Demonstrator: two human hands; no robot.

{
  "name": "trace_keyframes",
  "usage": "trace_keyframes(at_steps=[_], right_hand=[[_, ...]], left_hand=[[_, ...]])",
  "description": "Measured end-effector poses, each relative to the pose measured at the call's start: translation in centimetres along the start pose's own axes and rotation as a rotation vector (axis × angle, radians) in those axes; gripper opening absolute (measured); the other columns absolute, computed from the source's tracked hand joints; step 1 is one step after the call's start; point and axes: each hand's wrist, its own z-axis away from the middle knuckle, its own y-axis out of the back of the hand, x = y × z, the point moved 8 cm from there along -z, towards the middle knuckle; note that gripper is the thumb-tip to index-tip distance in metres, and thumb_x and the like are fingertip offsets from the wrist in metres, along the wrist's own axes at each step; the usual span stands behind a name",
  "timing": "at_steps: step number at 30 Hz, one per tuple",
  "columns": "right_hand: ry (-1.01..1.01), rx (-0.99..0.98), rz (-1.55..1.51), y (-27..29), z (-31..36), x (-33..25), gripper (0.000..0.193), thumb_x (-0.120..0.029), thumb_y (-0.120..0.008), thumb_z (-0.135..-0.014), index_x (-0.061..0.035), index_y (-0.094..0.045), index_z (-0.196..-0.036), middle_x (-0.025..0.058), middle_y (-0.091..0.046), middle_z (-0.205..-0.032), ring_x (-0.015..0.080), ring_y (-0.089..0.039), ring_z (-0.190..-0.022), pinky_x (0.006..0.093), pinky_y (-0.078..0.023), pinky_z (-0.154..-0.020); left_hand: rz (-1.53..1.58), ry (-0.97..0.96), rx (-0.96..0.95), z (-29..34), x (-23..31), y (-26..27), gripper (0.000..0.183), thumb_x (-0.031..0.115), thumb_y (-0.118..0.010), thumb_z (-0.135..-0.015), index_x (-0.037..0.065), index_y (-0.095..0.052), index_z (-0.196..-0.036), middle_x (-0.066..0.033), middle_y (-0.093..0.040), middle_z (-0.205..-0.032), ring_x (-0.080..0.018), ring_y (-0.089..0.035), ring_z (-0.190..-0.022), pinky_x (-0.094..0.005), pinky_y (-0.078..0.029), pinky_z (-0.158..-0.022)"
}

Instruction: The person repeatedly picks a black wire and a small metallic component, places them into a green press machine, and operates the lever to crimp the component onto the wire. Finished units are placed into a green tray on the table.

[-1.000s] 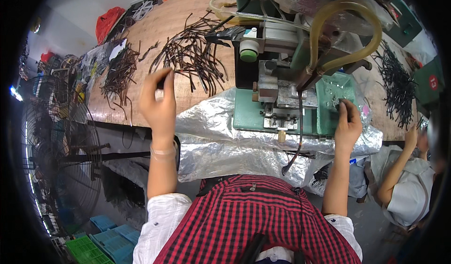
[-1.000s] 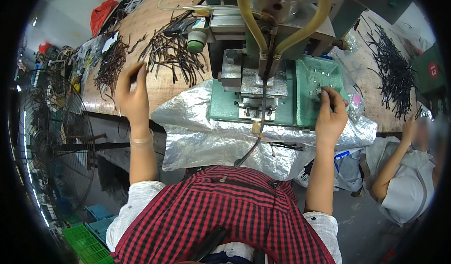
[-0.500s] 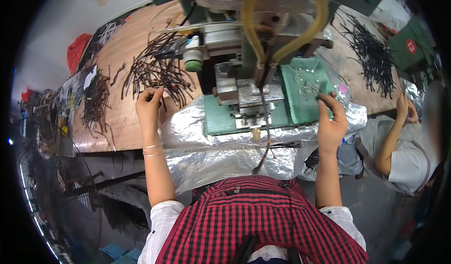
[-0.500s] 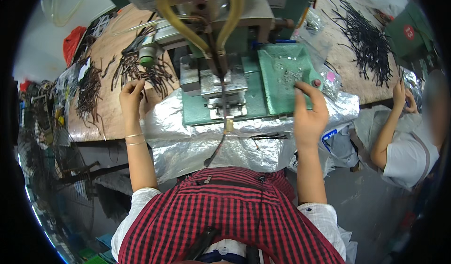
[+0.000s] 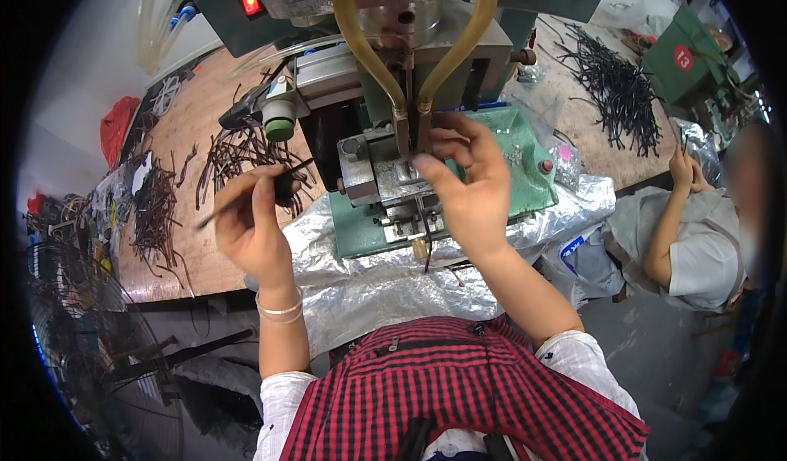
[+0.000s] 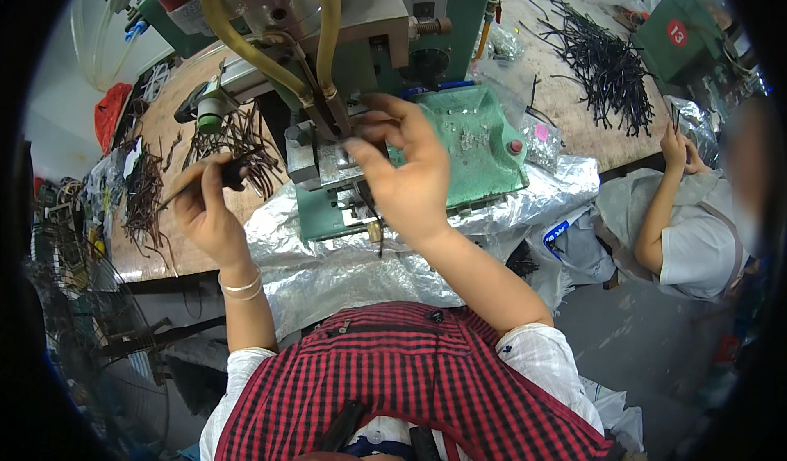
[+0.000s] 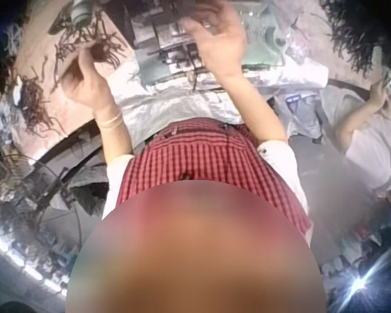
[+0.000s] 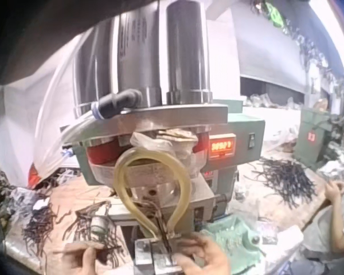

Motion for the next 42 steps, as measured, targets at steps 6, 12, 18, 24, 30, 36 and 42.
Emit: trace_keyframes(at_steps=[6, 12, 18, 24, 30, 36, 42], right_hand=[[0.073, -0.111, 0.158, -0.9, 1.9, -2.9, 0.059, 0.003, -0.066, -0.084, 0.003, -0.048, -0.14, 0.0173, -0.063, -0.126, 0.0251, -0.065, -0.112, 0.037, -0.051, -0.097], [-0.053, -0.105, 0.726, 7.3, -0.4, 3.0, 0.038, 0.002, -0.058, -0.089, 0.0015, -0.063, -0.127, 0.0133, -0.069, -0.123, 0.0218, -0.064, -0.117, 0.0335, -0.046, -0.103], [0.042, 0.117, 0.76, 14.4, 0.7, 3.8, 0.029, 0.0, -0.057, -0.091, -0.0017, -0.068, -0.118, 0.0165, -0.074, -0.106, 0.0271, -0.072, -0.101, 0.0342, -0.053, -0.09], [0.096, 0.118, 0.981, 16.3, 0.5, 4.3, 0.02, -0.001, -0.068, -0.082, -0.0017, -0.069, -0.102, 0.0153, -0.069, -0.099, 0.0319, -0.066, -0.092, 0.0394, -0.051, -0.085], [0.077, 0.008, 1.199, 11.6, 2.1, 3.8, 0.015, -0.007, -0.076, -0.076, -0.0042, -0.07, -0.09, 0.0131, -0.063, -0.093, 0.0361, -0.06, -0.093, 0.0453, -0.047, -0.085], [0.201, -0.089, 1.336, 10.3, 1.5, 4.3, 0.013, -0.005, -0.072, -0.079, -0.004, -0.066, -0.091, 0.0152, -0.061, -0.091, 0.0386, -0.059, -0.092, 0.0481, -0.046, -0.082], [-0.096, 0.163, 0.784, 14.3, 2.4, 5.8, 0.013, -0.004, -0.068, -0.09, -0.0009, -0.066, -0.102, 0.0095, -0.07, -0.091, 0.0173, -0.066, -0.082, 0.029, -0.051, -0.08]], left_hand=[[-0.268, -0.567, -0.412, 4.8, 6.3, -5.8, 0.023, 0.0, -0.08, -0.08, 0.004, -0.068, -0.099, -0.0179, -0.073, -0.105, -0.0201, -0.07, -0.077, -0.028, -0.053, -0.057], [-0.408, -0.876, -0.587, 6.9, 5.6, -11.0, 0.022, 0.014, -0.086, -0.074, 0.008, -0.068, -0.084, -0.0121, -0.074, -0.101, -0.0091, -0.053, -0.053, -0.0226, -0.04, -0.045], [-0.429, -0.857, -0.613, 7.1, 5.1, -10.9, 0.026, 0.014, -0.088, -0.074, 0.009, -0.07, -0.092, -0.0102, -0.075, -0.096, -0.0117, -0.056, -0.053, -0.0242, -0.04, -0.044], [-0.407, -0.872, -0.592, 6.8, 5.2, -11.0, 0.025, 0.015, -0.087, -0.073, 0.009, -0.067, -0.087, -0.0114, -0.075, -0.095, -0.0086, -0.054, -0.051, -0.0219, -0.038, -0.043], [-0.396, -0.808, -0.568, 7.2, 4.9, -10.7, 0.026, 0.014, -0.087, -0.074, 0.008, -0.069, -0.092, -0.0113, -0.075, -0.101, -0.0111, -0.058, -0.054, -0.0234, -0.041, -0.045], [-0.438, -0.558, -0.539, 9.1, 4.6, -8.0, 0.033, 0.005, -0.082, -0.074, 0.006, -0.072, -0.105, -0.0136, -0.074, -0.115, -0.0165, -0.068, -0.069, -0.0251, -0.051, -0.056], [-0.813, -0.308, -0.106, 2.8, 2.4, 3.1, 0.026, 0.001, -0.071, -0.084, 0.006, -0.071, -0.11, -0.0121, -0.072, -0.116, -0.0234, -0.068, -0.081, -0.0295, -0.053, -0.068]])
